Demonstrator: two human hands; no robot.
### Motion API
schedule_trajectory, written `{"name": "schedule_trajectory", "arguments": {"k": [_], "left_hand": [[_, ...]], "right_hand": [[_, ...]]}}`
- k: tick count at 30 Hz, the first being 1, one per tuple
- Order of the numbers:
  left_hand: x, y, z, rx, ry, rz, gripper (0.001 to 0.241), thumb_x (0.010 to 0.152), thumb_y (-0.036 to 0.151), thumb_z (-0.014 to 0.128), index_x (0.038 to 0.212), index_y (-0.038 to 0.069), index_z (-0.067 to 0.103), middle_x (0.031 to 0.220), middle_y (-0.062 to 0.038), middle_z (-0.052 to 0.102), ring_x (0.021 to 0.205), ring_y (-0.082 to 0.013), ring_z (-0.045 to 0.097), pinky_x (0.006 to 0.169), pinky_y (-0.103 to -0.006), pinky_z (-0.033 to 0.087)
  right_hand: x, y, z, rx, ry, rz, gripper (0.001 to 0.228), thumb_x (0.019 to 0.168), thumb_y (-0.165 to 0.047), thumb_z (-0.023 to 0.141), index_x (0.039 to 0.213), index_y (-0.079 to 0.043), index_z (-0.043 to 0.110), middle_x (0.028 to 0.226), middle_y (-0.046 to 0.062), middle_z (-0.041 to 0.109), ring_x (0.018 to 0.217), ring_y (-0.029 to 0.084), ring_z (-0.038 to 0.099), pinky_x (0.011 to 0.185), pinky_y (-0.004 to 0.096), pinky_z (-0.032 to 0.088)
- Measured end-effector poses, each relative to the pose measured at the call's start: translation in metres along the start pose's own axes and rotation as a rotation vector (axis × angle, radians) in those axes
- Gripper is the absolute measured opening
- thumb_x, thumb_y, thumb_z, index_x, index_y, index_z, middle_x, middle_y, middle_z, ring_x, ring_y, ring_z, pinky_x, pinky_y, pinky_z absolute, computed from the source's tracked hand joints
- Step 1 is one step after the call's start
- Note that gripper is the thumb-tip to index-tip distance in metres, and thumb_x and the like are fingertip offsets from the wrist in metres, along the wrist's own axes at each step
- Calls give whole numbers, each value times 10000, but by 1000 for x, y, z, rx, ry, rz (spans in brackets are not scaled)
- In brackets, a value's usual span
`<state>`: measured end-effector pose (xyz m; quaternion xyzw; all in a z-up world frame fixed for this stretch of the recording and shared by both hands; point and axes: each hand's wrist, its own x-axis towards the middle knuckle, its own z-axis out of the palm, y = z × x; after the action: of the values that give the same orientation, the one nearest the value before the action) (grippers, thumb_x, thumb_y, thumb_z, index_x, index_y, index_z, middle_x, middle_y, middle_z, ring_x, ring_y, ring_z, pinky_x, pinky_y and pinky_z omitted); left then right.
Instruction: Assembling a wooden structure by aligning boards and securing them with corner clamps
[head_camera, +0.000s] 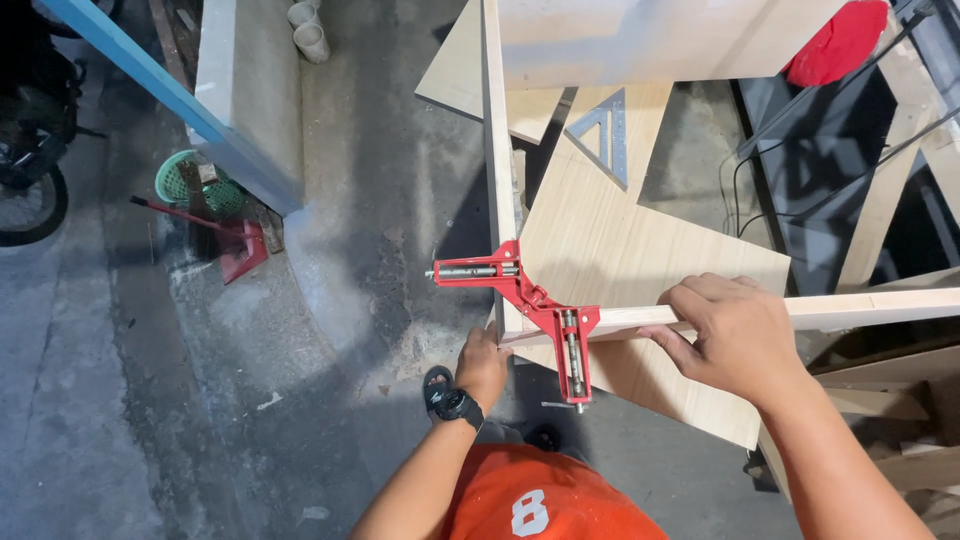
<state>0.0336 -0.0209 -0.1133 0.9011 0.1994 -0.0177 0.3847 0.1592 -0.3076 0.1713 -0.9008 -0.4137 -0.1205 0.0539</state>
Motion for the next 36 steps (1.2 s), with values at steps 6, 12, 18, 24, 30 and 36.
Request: {"name": "schedule_trajectory", "arguments": {"k": [6, 12, 18, 24, 30, 36], "left_hand": [[2, -6, 11, 6, 29, -18, 417, 996, 168, 744, 1400, 126, 649, 1152, -180, 593, 975, -469, 690, 873, -567, 600], [2, -5, 9, -40, 38, -14, 366, 982, 161, 724, 1345, 174, 679, 1114, -178, 592, 933, -471, 699, 840, -561, 604], [-2, 5, -1, -77, 27, -25, 338, 998, 124, 696, 1331, 173, 678, 1098, -169, 578, 909, -464, 689, 807, -556, 601], [-1, 7, -3, -61, 14, -36, 306, 1004, 112, 701, 1303, 175, 678, 1062, -165, 567, 862, -468, 684, 765, -548, 594], [5, -10, 13, -26, 48, 11, 342, 994, 131, 735, 1329, 139, 664, 1098, -155, 587, 847, -424, 703, 759, -510, 622], [4, -3, 5, -114, 11, -49, 339, 992, 82, 685, 1320, 168, 694, 1084, -147, 584, 902, -424, 718, 804, -504, 627]], "right_hand": [[-1, 3, 4, 5, 31, -27, 499, 986, -631, 668, 794, -174, 608, 714, -36, 594, 629, 250, 605, 577, 407, 465], [-1, 4, 5, 10, 51, -34, 487, 986, -613, 685, 789, -175, 604, 688, -42, 574, 624, 243, 597, 564, 405, 454], [-2, 6, 7, 13, 86, -47, 464, 985, -612, 690, 825, -181, 627, 702, -50, 575, 623, 240, 598, 527, 402, 426], [-2, 3, 4, 15, 82, -37, 465, 980, -621, 690, 814, -187, 663, 677, -62, 577, 592, 218, 583, 492, 385, 393], [-1, 4, 4, 16, 89, -41, 503, 976, -629, 695, 769, -177, 618, 653, -51, 552, 589, 231, 572, 499, 396, 393], [0, 4, 3, 38, 102, -51, 480, 969, -616, 714, 788, -177, 651, 662, -61, 581, 606, 218, 600, 487, 387, 389]]}}
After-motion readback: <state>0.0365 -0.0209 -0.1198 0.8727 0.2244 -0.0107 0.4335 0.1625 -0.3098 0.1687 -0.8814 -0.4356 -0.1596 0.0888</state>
